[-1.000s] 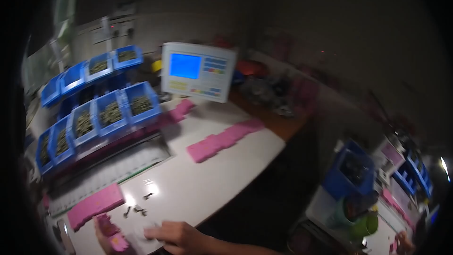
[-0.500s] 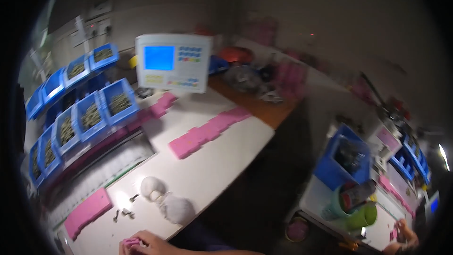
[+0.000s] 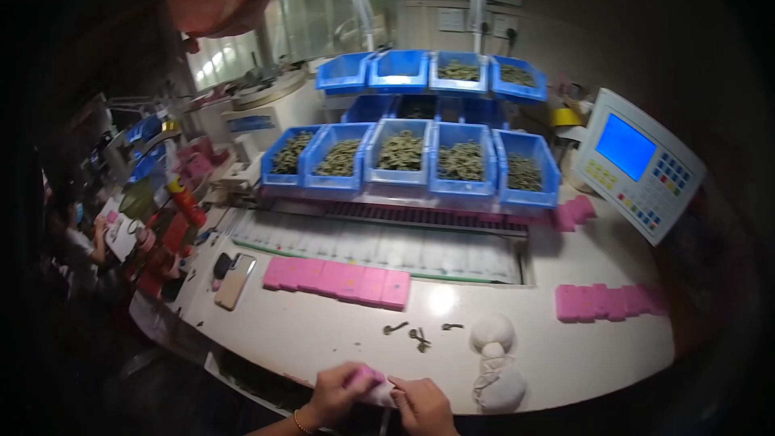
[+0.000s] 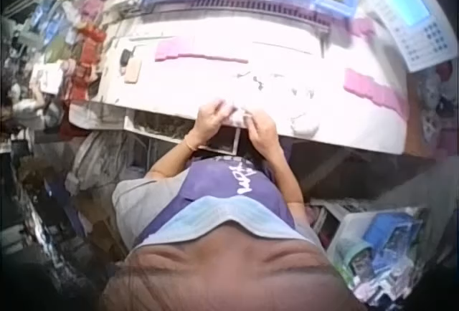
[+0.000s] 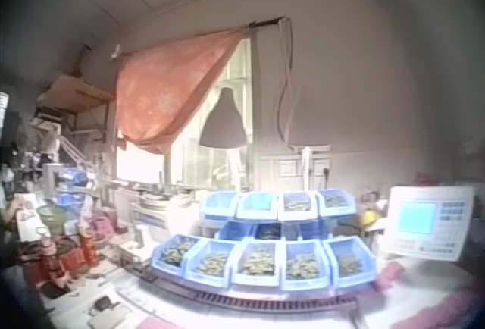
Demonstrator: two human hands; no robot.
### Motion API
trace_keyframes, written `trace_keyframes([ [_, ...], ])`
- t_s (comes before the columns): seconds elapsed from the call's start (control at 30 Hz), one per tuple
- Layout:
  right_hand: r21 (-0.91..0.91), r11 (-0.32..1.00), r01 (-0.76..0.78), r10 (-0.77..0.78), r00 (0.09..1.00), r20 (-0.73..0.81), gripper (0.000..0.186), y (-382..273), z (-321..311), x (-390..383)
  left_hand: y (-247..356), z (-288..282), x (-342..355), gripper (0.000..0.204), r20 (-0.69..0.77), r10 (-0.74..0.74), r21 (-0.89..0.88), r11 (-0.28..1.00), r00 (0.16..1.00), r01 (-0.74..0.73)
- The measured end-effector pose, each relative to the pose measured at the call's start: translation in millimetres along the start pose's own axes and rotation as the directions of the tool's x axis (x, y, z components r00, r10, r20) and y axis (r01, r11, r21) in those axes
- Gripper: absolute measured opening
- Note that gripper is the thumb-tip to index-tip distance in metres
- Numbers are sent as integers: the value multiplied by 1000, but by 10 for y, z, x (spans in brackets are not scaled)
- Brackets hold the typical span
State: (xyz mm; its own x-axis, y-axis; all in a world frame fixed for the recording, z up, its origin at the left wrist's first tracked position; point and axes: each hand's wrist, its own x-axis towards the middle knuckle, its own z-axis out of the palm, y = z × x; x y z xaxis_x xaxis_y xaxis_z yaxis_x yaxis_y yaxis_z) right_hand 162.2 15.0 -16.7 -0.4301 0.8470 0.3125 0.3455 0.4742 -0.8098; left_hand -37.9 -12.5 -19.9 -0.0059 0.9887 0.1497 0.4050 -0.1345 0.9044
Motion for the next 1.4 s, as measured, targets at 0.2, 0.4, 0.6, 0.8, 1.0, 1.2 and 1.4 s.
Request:
trace_keyframes([
  [0.2, -10, 998, -57, 57, 997, -61, 15, 83, 22, 76, -163, -614, 197, 31, -317, 274, 709, 704, 908, 35],
  [0.4, -47, 996, 70, -76, 989, -130, 10, 119, 79, 93, -208, -816, 195, 34, -295, 123, 658, 745, 948, 108],
  [0.6, -226, 969, 103, -146, 973, -181, 10, 95, 147, 102, -466, -1018, 1624, 32, -472, 234, 533, 844, 850, 64],
  [0.8, -247, 965, 86, -134, 974, -182, 17, 134, 122, 66, -865, -1093, 2629, 31, -472, -35, 734, 538, 881, 414],
  [1.0, -132, 991, -22, 1, 988, -153, 33, 183, 90, 468, -762, -1074, 1940, 55, -515, 258, 713, 658, 818, 241],
  [1.2, -519, 822, 235, -254, 967, 36, 79, 639, 227, 1561, -610, -542, 542, 42, -374, 64, 72, 997, 925, -40],
  [1.4, -254, 957, 138, -155, 987, -49, 91, 383, 189, 1505, -413, -259, 144, 40, 249, -424, -868, 301, 871, 394],
])
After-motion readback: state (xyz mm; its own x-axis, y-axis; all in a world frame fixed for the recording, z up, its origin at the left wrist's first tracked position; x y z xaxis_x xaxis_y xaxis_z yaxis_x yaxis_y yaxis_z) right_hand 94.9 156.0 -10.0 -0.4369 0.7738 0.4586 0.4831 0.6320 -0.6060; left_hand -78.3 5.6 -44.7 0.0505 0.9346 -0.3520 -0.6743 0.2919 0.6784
